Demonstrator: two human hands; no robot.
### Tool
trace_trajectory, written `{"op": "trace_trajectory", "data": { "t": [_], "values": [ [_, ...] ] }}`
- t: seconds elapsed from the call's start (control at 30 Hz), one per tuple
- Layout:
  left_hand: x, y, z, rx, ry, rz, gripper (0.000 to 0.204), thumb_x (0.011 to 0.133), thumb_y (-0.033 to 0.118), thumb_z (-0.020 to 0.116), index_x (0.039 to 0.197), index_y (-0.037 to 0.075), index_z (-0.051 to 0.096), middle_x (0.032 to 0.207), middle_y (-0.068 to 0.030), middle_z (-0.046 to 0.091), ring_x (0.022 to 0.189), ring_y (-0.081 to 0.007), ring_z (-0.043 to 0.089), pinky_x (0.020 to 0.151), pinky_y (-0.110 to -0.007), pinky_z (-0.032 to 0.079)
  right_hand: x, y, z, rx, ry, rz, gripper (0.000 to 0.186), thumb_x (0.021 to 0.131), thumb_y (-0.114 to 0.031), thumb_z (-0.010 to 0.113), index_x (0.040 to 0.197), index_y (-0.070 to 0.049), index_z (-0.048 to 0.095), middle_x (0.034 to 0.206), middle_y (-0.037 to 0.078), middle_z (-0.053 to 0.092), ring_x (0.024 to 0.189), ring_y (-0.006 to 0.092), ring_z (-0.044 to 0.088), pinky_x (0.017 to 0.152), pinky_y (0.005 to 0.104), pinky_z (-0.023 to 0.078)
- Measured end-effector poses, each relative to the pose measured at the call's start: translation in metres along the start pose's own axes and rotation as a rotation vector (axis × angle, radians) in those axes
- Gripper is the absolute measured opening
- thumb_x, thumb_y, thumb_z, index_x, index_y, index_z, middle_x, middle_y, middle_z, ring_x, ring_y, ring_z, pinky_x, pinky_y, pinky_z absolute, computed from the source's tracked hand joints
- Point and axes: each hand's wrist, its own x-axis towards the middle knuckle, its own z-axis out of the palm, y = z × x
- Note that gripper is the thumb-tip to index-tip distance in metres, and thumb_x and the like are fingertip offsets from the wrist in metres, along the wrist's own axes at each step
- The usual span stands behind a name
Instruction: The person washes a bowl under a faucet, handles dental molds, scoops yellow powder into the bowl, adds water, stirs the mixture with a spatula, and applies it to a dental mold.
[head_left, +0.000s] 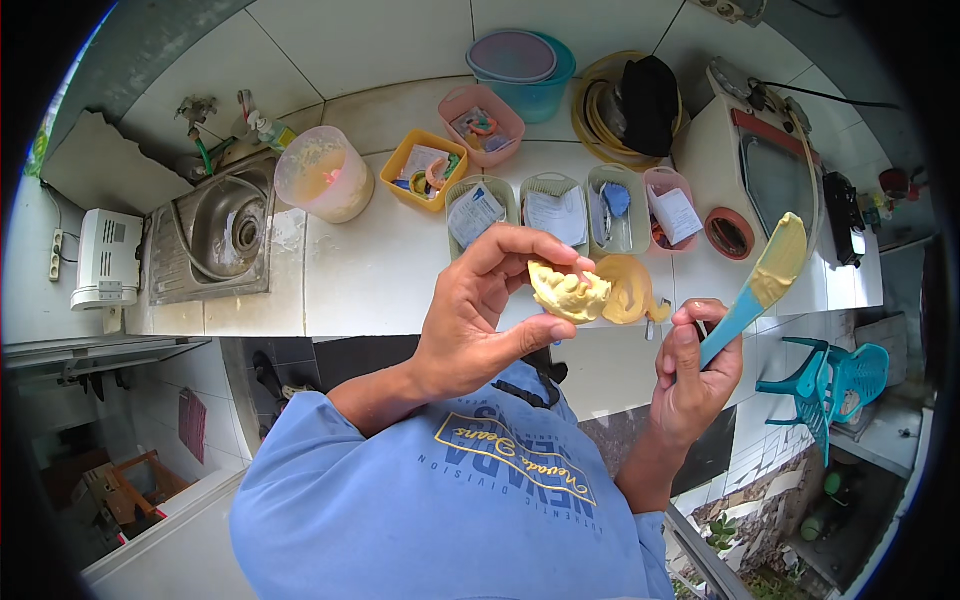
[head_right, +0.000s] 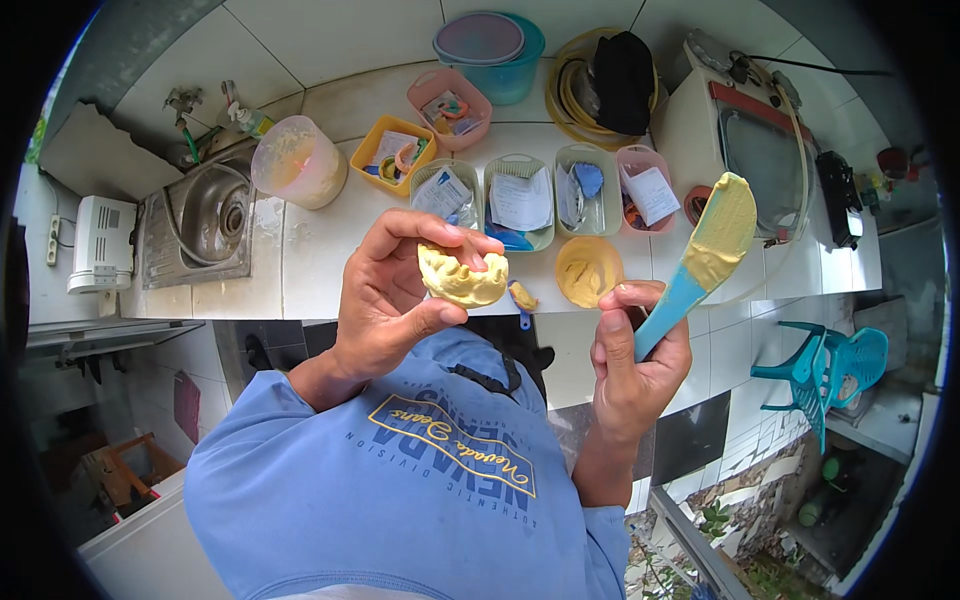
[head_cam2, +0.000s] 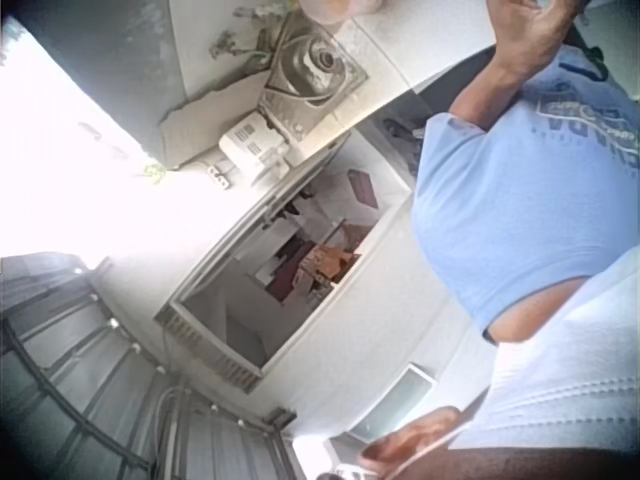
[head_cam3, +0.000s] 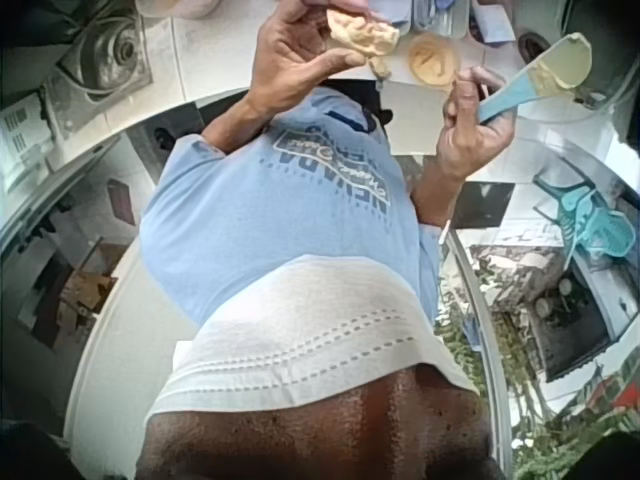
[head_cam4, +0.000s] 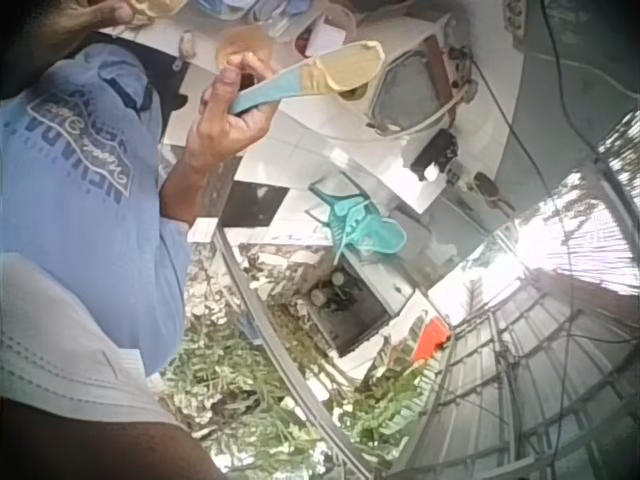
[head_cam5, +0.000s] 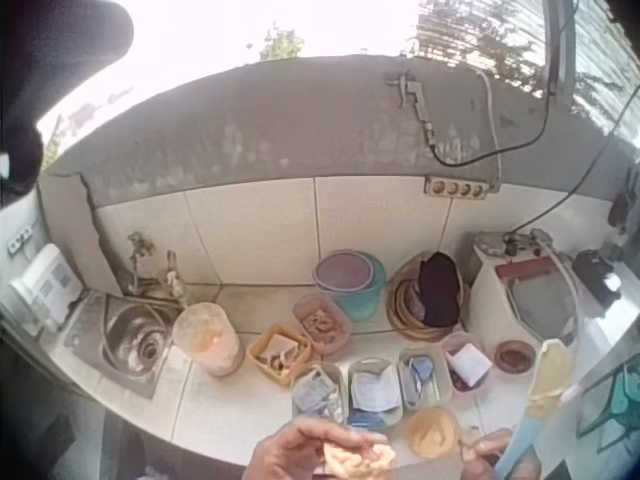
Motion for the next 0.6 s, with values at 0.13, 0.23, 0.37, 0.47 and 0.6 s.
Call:
{"op": "trace_trajectory", "data": {
  "t": [0.13, 0.23, 0.37, 0.47, 0.6],
  "values": [
    [0.002, 0.002, 0.000, -0.075, -0.007, -0.033, 0.043, 0.080, 0.006, 0.073, 0.116, 0.001, 0.050, 0.114, -0.0117, 0.059, 0.113, -0.0183, 0.056, 0.100, -0.033, 0.043, -0.001, 0.004, -0.005, -0.015, 0.022, 0.033, 0.017, 0.090, -0.009, 0.064, 0.102, 0.000, 0.056, 0.088, 0.007, 0.059, 0.050, 0.0030, 0.043, 0.039, 0.0168, 0.032],
    [0.002, 0.004, 0.000, -0.108, -0.004, -0.073, 0.041, 0.081, 0.007, 0.073, 0.114, 0.001, 0.050, 0.112, -0.0122, 0.060, 0.111, -0.0187, 0.058, 0.099, -0.033, 0.044, 0.000, 0.005, -0.005, -0.029, 0.042, 0.054, 0.018, 0.090, -0.010, 0.064, 0.102, -0.001, 0.056, 0.086, 0.007, 0.059, 0.049, 0.0029, 0.043, 0.038, 0.0167, 0.031],
    [0.001, 0.004, -0.001, -0.148, 0.018, -0.096, 0.038, 0.082, 0.006, 0.071, 0.113, 0.001, 0.050, 0.113, -0.0125, 0.060, 0.111, -0.0188, 0.058, 0.098, -0.033, 0.045, 0.000, 0.009, -0.005, -0.029, 0.039, 0.071, 0.020, 0.089, -0.011, 0.065, 0.103, 0.000, 0.056, 0.079, 0.004, 0.055, 0.048, 0.0028, 0.042, 0.039, 0.0166, 0.031],
    [0.002, -0.009, -0.017, 0.055, 0.103, -0.073, 0.036, 0.084, 0.009, 0.071, 0.111, 0.002, 0.049, 0.105, -0.0129, 0.060, 0.114, -0.0276, 0.058, 0.098, -0.039, 0.046, 0.000, 0.017, -0.013, -0.094, 0.043, 0.057, 0.019, 0.089, -0.008, 0.064, 0.103, 0.000, 0.056, 0.076, 0.002, 0.052, 0.048, 0.0025, 0.041, 0.040, 0.0164, 0.030],
    [0.005, -0.055, -0.107, 0.865, 0.481, -0.065, 0.029, 0.079, 0.014, 0.074, 0.102, 0.000, 0.062, 0.099, -0.0101, 0.067, 0.089, -0.0137, 0.061, 0.080, -0.029, 0.047, -0.002, 0.036, -0.027, -0.298, 0.123, 0.103, 0.027, 0.090, -0.003, 0.059, 0.116, 0.002, 0.055, 0.082, 0.003, 0.057, 0.048, 0.0013, 0.039, 0.041, 0.0163, 0.029]
  ]
}}
